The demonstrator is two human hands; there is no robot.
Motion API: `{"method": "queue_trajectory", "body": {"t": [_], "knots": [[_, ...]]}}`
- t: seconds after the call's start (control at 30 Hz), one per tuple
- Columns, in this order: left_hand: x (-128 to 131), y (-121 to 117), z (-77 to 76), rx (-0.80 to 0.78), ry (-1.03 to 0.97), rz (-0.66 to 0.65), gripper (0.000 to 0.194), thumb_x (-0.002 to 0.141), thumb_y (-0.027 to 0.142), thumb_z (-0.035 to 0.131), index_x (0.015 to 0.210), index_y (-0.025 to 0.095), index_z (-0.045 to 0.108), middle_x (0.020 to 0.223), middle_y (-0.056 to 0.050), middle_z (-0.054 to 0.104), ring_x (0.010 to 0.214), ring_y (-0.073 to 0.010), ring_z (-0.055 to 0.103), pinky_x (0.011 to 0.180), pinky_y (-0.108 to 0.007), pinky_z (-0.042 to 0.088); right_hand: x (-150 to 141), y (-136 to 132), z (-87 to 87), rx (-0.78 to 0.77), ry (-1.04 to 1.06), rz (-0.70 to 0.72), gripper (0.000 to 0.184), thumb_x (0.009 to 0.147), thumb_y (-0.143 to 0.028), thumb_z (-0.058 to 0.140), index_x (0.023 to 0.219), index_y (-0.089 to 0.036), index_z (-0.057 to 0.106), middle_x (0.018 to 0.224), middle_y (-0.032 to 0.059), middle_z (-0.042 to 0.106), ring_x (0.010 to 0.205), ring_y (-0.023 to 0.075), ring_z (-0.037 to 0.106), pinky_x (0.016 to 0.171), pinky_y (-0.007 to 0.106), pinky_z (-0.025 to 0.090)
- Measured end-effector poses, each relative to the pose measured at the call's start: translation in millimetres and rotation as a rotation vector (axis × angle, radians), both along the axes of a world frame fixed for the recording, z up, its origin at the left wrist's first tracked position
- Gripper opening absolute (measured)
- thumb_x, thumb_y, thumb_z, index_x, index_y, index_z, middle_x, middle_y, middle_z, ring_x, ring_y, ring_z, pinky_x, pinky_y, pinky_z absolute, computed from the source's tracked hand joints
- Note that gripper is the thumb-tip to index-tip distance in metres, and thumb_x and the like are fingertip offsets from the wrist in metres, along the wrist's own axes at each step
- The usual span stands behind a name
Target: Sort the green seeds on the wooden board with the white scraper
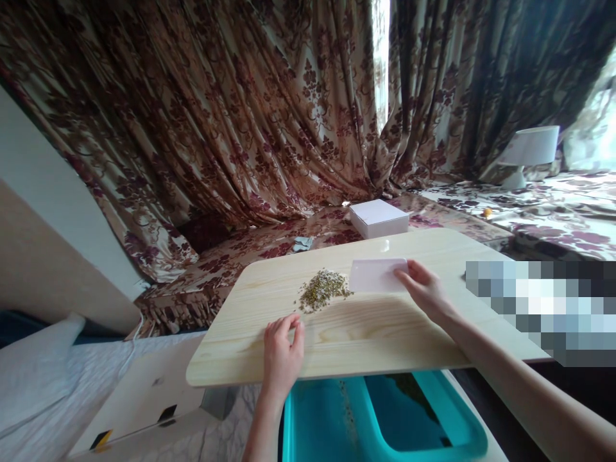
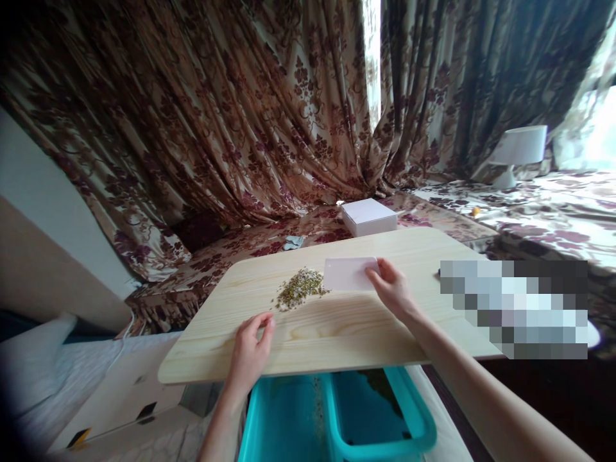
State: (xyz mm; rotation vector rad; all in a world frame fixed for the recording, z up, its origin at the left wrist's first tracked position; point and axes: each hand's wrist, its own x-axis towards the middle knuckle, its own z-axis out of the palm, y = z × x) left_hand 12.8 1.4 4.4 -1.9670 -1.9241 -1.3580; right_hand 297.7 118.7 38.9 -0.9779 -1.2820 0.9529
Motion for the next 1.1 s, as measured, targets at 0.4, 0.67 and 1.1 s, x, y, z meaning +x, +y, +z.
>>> {"method": "queue_trajectory", "body": {"t": [0.4,0.67,1.1], "knots": [[0,0,-0.6,-0.003,-0.005,-0.004,0.023,0.087,0.030,0.045,0.095,0.018,0.064,0.091,-0.007,0.068,0.087,-0.0207,0.062,0.087,-0.039,0.046,-10,2,-6.7,0.091,-0.067,0.024,0.021,0.072,-0.039,0.065,0.082,-0.022,0.059,0.078,0.0030,0.068,0.072,0.0190,0.062,0.064,0.030,0.050],[-1,1,-0.8,-0.004,0.001,-0.006,0.023,0.088,0.031,0.046,0.093,0.019,0.064,0.091,-0.007,0.068,0.087,-0.0215,0.062,0.087,-0.040,0.045,-11,-2,-7.2,0.090,-0.045,0.046,0.021,0.071,-0.039,0.065,0.084,-0.023,0.059,0.081,0.0037,0.069,0.075,0.0203,0.064,0.069,0.032,0.052],[-2,1,-2.5,-0.003,-0.007,-0.018,0.021,0.087,0.030,0.047,0.094,0.019,0.063,0.091,-0.007,0.068,0.088,-0.0219,0.061,0.085,-0.039,0.045,-14,1,1.4,0.084,-0.063,0.053,0.018,0.074,-0.034,0.061,0.088,-0.023,0.061,0.086,0.0043,0.070,0.079,0.0205,0.064,0.069,0.032,0.051]]}}
